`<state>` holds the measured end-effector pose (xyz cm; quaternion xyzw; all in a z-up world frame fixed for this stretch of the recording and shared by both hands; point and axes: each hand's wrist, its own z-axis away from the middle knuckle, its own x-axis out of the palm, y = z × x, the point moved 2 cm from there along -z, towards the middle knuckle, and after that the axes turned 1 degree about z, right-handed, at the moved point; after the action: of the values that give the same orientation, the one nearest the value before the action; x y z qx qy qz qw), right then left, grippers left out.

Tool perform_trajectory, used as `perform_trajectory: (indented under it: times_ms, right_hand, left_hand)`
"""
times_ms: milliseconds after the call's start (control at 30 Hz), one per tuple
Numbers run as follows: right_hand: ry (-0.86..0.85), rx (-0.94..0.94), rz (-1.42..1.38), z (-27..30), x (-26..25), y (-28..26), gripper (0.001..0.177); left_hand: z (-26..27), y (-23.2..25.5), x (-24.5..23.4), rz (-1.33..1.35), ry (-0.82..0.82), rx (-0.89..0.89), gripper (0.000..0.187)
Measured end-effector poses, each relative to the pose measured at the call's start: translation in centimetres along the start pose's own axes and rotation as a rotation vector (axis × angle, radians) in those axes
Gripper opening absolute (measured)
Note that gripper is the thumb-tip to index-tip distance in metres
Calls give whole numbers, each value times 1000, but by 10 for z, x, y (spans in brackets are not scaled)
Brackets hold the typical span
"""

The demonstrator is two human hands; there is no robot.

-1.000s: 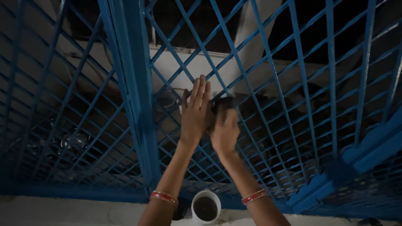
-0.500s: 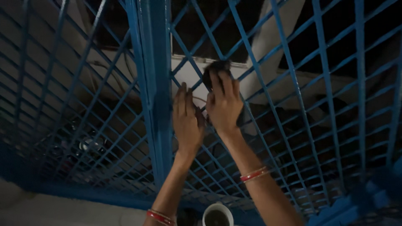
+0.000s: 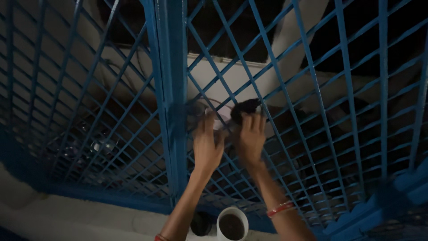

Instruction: The person wipes a blue metal security grill using a dark cloth, cleaning both the vertical bars and the mesh sections.

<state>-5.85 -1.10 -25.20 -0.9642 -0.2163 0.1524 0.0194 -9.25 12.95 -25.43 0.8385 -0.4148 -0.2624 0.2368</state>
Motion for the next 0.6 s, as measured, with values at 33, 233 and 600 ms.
perform_trajectory:
  times_ms: [33, 233, 600]
  right_hand:
    - [-73, 37, -105, -2, -6, 7, 42]
    - [-253, 537, -1182, -21, -33, 6, 29]
    - [-565, 58, -822, -36, -58, -34, 35]
  left_hand:
    - [4, -2, 2, 66, -134, -184, 51]
    - [14, 14, 8, 789, -203, -401, 62]
    - [-17, 38, -76, 519, 101, -171, 39]
